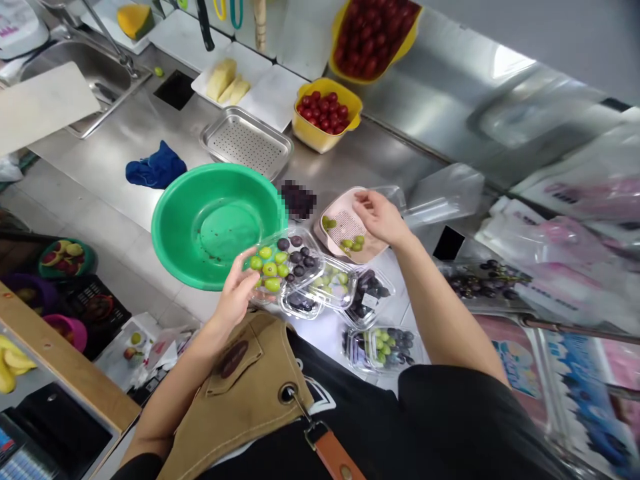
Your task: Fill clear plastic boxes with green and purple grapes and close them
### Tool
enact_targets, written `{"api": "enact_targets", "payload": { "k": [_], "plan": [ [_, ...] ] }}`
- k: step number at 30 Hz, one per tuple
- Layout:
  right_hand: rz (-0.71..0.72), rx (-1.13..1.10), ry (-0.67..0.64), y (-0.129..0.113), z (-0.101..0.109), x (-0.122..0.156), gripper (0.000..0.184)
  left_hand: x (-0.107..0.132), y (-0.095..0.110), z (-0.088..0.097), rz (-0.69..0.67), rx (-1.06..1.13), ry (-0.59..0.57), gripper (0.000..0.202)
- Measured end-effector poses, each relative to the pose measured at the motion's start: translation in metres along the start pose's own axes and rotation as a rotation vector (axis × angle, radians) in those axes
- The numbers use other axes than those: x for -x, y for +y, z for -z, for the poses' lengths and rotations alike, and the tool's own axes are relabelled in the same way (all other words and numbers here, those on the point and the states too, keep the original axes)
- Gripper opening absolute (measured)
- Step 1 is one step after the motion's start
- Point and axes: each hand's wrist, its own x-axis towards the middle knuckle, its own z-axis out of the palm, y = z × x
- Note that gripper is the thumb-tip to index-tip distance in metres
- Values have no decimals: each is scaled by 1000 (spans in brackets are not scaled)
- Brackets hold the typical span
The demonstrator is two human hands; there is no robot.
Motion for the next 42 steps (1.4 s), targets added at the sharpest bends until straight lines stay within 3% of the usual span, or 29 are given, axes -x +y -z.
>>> {"api": "enact_targets", "payload": {
  "k": [3, 5, 7, 12, 15, 18, 20, 22, 23, 25, 28, 31, 33, 35, 38, 40, 42],
  "plan": [
    [-160, 331, -263, 49, -4, -16, 72, 4, -1, 5, -23, -21, 43, 88],
    [-196, 400, -399, 64, -17, -12, 80, 6, -1, 7, -66, -32, 67, 92],
    [-186, 437, -457, 67, -32, -4, 77, 8, 0, 7, -109, -45, 85, 94],
    [-39, 437, -529, 61, -53, 8, 36, 9, 2, 5, -121, -54, 103, 89],
    [7, 436, -538, 60, -50, 4, 24, 9, 3, 5, -120, -9, 128, 90],
    [-6, 460, -534, 54, -31, -6, 11, 9, 4, 3, -124, 48, 162, 95],
    [-28, 476, -395, 33, -13, -9, 12, 9, 5, 2, -125, 70, 190, 96],
    [74, 402, -154, -8, 0, -3, 18, 9, 4, 0, -123, 69, 206, 97],
    [186, 323, -37, -36, 2, 4, 20, 9, 4, -1, -122, 63, 206, 98],
    [501, 143, 58, -98, -4, 21, 24, 8, 1, -4, -118, 48, 192, 97],
    [865, 35, -112, -180, -30, 41, 22, 7, -5, -7, -142, 27, 184, 92],
    [1056, 75, -264, -215, -50, 48, 27, 9, -9, -7, -176, 6, 221, 86],
    [1033, 61, -189, -208, -48, 46, 30, 12, -9, -4, -173, 4, 244, 84],
    [891, 39, -35, -180, -36, 37, 30, 16, -9, 0, -163, 7, 252, 83],
    [510, 146, 113, -108, -14, 7, 33, 20, -8, 6, -152, 33, 240, 81],
    [227, 289, 82, -51, -8, -14, 41, 21, -9, 8, -161, 78, 242, 76],
    [5, 429, -47, 3, -12, -27, 47, 21, -11, 9, -166, 131, 250, 69]
  ]
}}
